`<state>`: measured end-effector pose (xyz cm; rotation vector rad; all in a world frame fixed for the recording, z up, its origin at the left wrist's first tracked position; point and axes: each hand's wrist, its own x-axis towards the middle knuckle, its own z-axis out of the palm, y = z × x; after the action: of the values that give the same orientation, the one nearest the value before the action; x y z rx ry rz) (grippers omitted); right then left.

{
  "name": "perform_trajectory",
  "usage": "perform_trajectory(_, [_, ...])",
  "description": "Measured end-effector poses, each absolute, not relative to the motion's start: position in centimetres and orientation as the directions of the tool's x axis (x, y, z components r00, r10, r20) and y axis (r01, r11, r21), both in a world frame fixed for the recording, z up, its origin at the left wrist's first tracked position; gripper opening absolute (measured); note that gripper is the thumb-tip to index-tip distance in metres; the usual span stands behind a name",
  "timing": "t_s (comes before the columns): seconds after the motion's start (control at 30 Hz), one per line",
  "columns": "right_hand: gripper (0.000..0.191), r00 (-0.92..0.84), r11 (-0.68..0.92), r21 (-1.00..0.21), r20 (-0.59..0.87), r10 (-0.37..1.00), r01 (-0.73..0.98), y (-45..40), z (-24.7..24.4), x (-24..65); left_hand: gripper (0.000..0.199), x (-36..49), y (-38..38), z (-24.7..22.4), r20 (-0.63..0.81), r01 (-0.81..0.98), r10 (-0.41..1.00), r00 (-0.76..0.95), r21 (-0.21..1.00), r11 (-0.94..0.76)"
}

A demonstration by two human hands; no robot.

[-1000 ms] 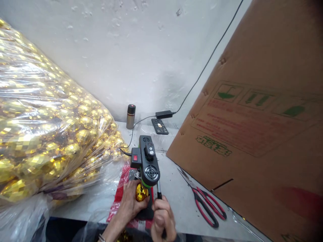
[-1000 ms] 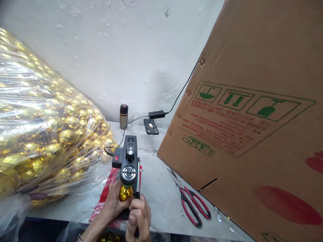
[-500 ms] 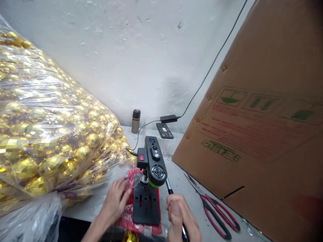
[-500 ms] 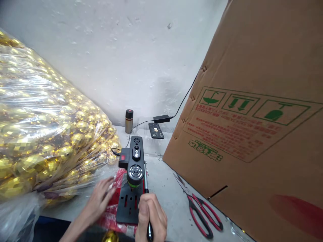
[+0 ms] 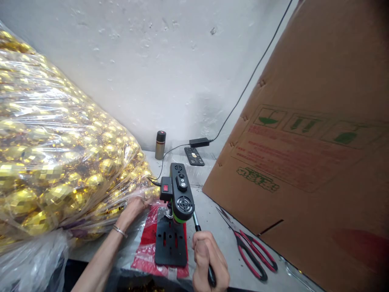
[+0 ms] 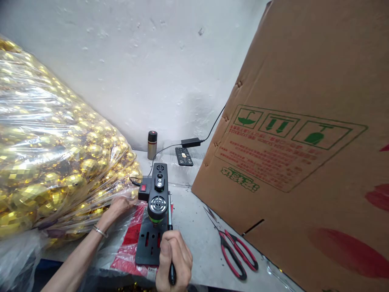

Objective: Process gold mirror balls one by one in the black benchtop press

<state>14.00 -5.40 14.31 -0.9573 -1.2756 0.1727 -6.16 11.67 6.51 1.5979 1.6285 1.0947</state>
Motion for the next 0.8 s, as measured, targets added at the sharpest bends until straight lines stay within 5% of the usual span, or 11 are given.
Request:
perform_trajectory(0.13, [0.029,0.236,0.652,-0.633,0.768,0.595,0.418,-5.1,14.8,15.0,0.051,-6.0,8.3,6.1,0.022,0.391,0.989,-0.148,0.920,0.038])
perform_trajectory(0.23, [0.029,0.229,0.688,-0.595,0.800,0.554,0.415,-4.5,15.8,15.2,0.075,-5.2,4.5,6.0,-0.159,0.007,0.970,-0.185,0.987,0.163])
perform_trajectory(0.37, [0.030,0.260,0.671,-0.614,0.787,0.559,0.416,-4.1,17.0,15.0,0.082,-3.8,0.3,6.3,-0.364,-0.431,0.931,-0.005,0.841,0.327])
perform_trajectory(0.53, [0.029,0.221,0.660,-0.608,0.786,0.577,0.442,-4.5,17.2,15.0,0.064,-3.2,-1.0,6.1,-0.368,-0.466,0.927,0.079,0.808,0.360])
perform_trajectory(0.8, [0.032,0.207,0.634,-0.630,0.763,0.612,0.449,-4.4,18.9,15.2,0.082,-2.0,0.0,5.8,-0.399,-0.397,0.917,-0.013,0.844,0.361])
